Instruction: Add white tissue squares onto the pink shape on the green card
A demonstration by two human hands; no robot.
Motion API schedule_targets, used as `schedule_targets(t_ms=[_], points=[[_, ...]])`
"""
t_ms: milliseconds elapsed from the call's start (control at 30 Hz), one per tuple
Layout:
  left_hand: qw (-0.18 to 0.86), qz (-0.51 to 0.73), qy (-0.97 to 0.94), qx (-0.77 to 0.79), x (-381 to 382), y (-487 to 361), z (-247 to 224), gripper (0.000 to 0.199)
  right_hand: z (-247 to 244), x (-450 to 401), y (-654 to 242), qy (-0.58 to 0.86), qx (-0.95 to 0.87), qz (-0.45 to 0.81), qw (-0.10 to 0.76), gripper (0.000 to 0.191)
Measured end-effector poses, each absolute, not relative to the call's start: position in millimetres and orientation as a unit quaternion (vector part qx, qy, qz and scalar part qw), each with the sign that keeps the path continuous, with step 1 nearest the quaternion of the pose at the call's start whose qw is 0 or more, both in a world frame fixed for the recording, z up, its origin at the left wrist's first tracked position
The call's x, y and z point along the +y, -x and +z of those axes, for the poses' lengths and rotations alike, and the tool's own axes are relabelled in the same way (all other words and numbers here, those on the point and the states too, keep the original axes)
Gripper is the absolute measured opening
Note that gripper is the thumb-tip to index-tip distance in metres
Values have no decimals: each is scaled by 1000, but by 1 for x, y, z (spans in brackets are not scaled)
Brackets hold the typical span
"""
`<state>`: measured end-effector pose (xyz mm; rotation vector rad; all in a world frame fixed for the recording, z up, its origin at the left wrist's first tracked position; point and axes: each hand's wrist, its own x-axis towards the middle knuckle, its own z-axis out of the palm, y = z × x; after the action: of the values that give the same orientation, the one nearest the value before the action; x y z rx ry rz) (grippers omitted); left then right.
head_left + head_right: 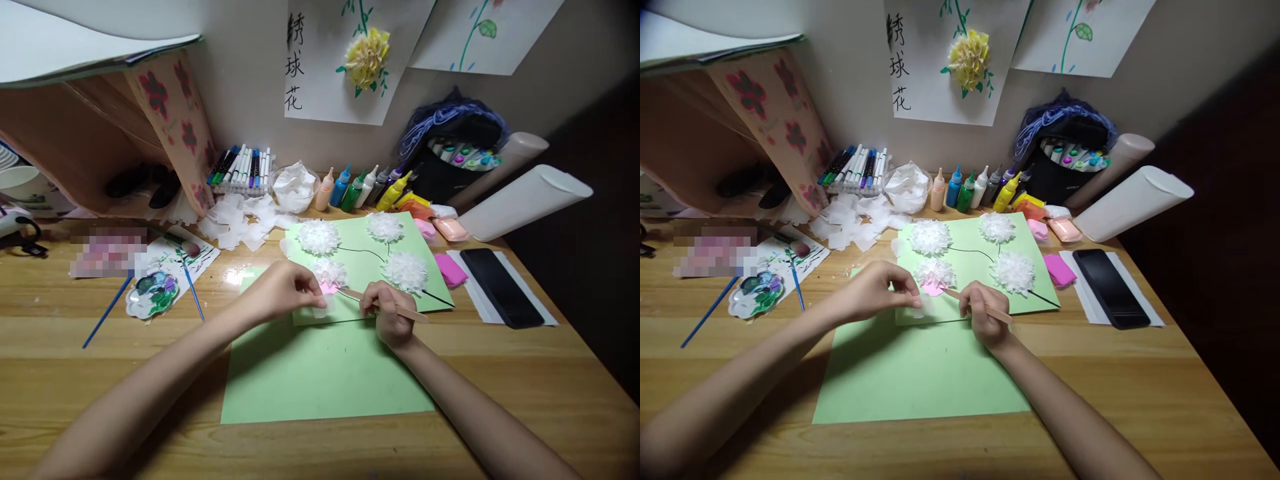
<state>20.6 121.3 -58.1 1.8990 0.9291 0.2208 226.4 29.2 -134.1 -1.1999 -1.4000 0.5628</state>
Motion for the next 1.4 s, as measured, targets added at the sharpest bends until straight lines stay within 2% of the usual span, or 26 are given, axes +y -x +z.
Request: schedule_targets(t_ms=[167,333,567,733,900,1133,1267,1400], points=[[328,121,-822,449,106,-47,-88,7,-129,28,-225,478,-643,181,570,42],[221,152,-858,438,109,-49,-96,11,-122,31,-218,477,-712,138,496,38],[281,188,-830,443,115,-45,-93,13,-122,36,-213,469,-738,109,473,34],[255,247,-819,451,128,-31,-99,13,-122,37,-213,469,-746,97,464,34],[267,234,-809,468,136,-19,-114,13,-122,39,-212,479,-743,91,459,35],[254,251,-858,369,121,-25,-112,27,-123,36,-213,490,-731,97,465,37],[258,246,-857,371,116,-29,-112,18,-124,33,-214,491,-730,93,466,38],[264,267,-874,310,113,-25,-111,20,-124,29,-217,453,-732,90,500,36]])
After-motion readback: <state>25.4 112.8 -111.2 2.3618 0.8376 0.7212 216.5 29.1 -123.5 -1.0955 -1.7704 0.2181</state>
